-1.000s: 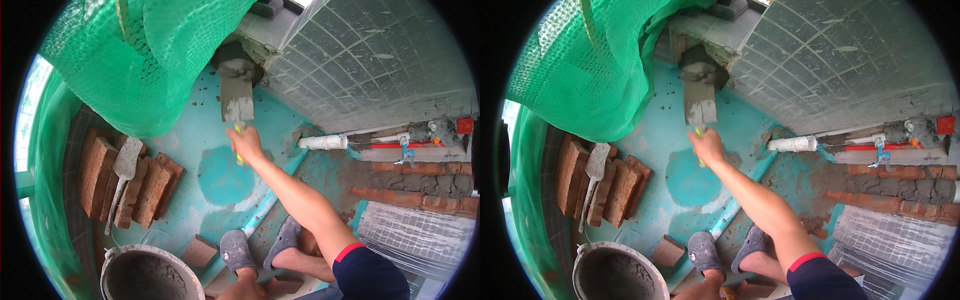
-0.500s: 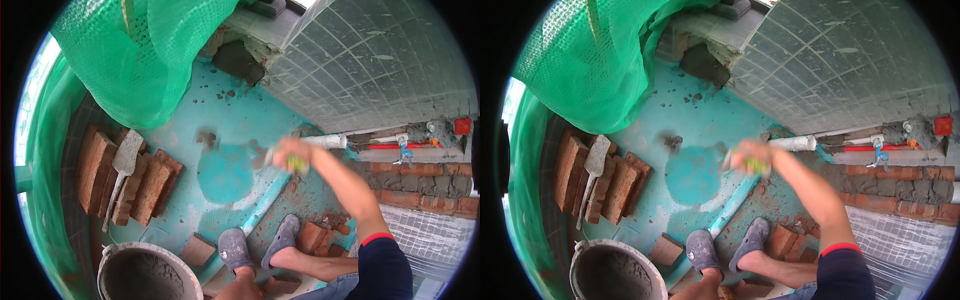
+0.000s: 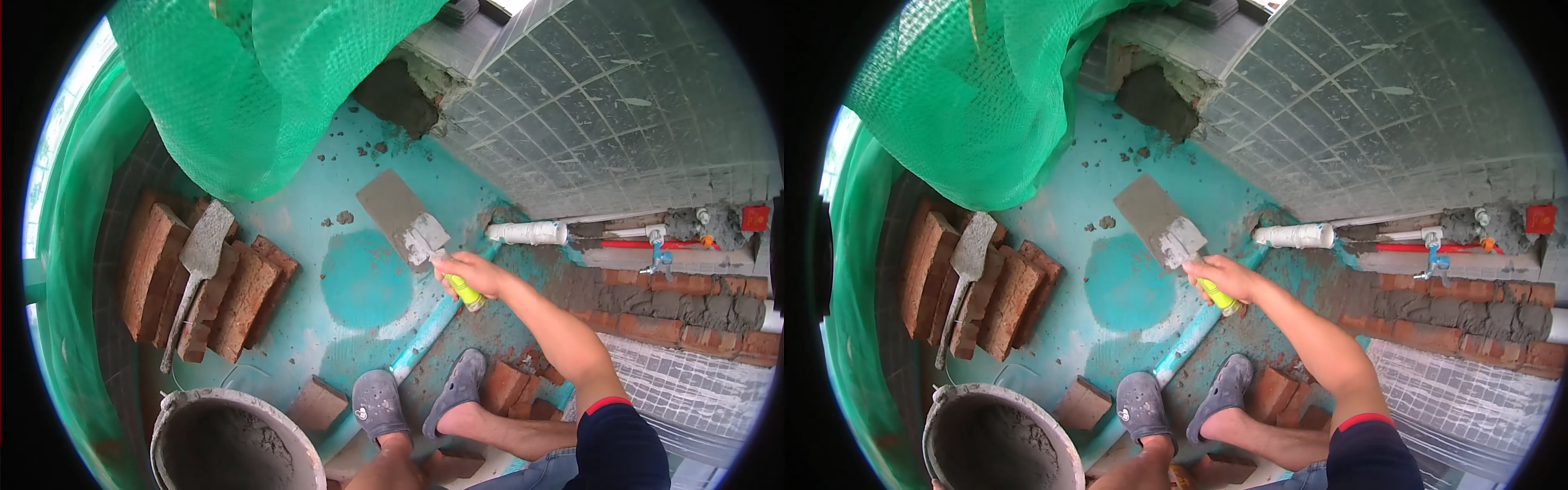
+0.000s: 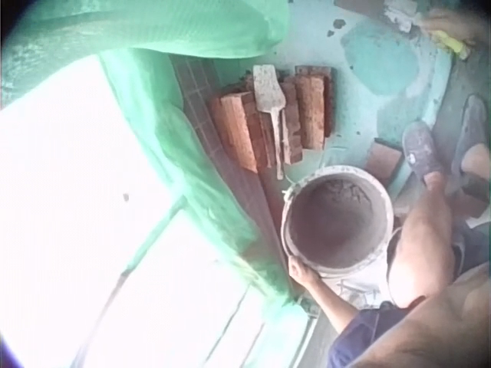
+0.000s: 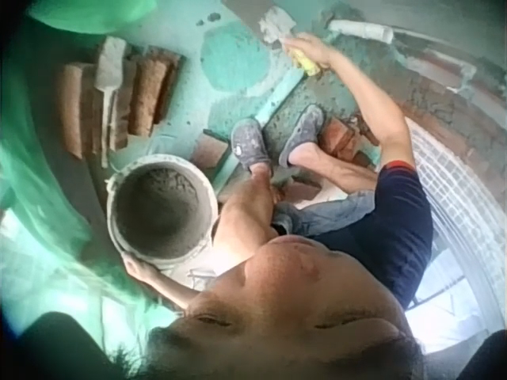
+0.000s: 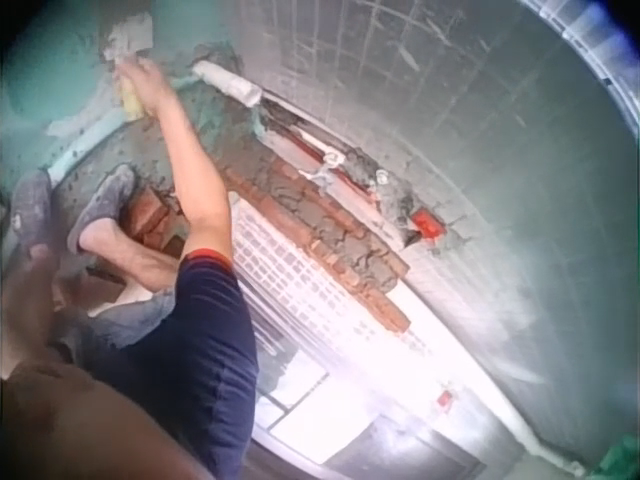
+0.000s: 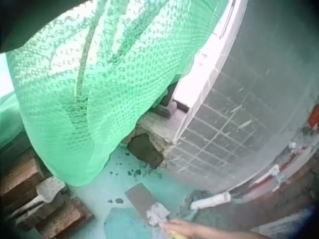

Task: The person applies wet plaster from a bucket onto a brick wall using a trowel, spreading it to cover the brick surface.

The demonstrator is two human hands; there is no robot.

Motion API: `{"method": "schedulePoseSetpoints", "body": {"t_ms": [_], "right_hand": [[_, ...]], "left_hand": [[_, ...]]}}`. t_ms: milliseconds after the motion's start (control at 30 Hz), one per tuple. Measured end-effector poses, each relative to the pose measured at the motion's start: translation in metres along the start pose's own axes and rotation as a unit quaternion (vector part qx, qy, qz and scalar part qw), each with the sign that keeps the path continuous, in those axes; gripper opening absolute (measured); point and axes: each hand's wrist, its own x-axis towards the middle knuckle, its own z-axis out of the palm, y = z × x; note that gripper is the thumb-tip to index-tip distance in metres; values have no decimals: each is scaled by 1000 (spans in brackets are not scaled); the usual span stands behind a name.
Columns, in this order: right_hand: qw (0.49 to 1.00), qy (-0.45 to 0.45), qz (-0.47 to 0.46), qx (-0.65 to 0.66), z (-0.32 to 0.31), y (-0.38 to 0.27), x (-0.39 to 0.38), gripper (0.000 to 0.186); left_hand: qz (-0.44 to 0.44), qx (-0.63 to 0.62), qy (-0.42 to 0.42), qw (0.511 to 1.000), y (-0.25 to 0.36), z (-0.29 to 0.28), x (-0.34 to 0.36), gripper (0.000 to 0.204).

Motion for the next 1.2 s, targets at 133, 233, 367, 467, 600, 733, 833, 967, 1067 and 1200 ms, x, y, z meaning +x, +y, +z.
{"method": "schedulePoseSetpoints", "body": {"t_ms": [133,233,367,467,600,733,833,967,1067,1200], "right_hand": [[964,139,-59,-220,-7,14,26,42],[880,264,-77,-388,-21,10,45,43],[846,310,-104,-422,-30,7,70,41],[845,315,-88,-424,-32,-19,97,38],[829,364,-94,-413,-45,-39,143,37],[863,375,-51,-335,-38,-73,168,41],[850,420,-59,-312,-33,-78,172,44],[828,449,-73,-328,-37,-61,162,44],[817,465,-139,-313,-40,-41,136,45],[858,369,-161,-317,-37,-14,91,43]], "left_hand": [[19,0,49,999,21,13,-9,42],[12,8,-6,1000,1,-2,-7,42],[-17,17,17,1000,7,-2,-10,43],[-28,38,19,999,11,-1,-8,42],[4,13,8,1000,16,5,-7,41],[-9,9,21,1000,13,2,-9,41],[-37,14,-6,999,3,-7,-6,42],[-42,29,19,999,7,-4,-9,44],[-38,30,16,999,-1,-8,-8,45],[-39,39,2,998,-1,-11,-3,49]]}}
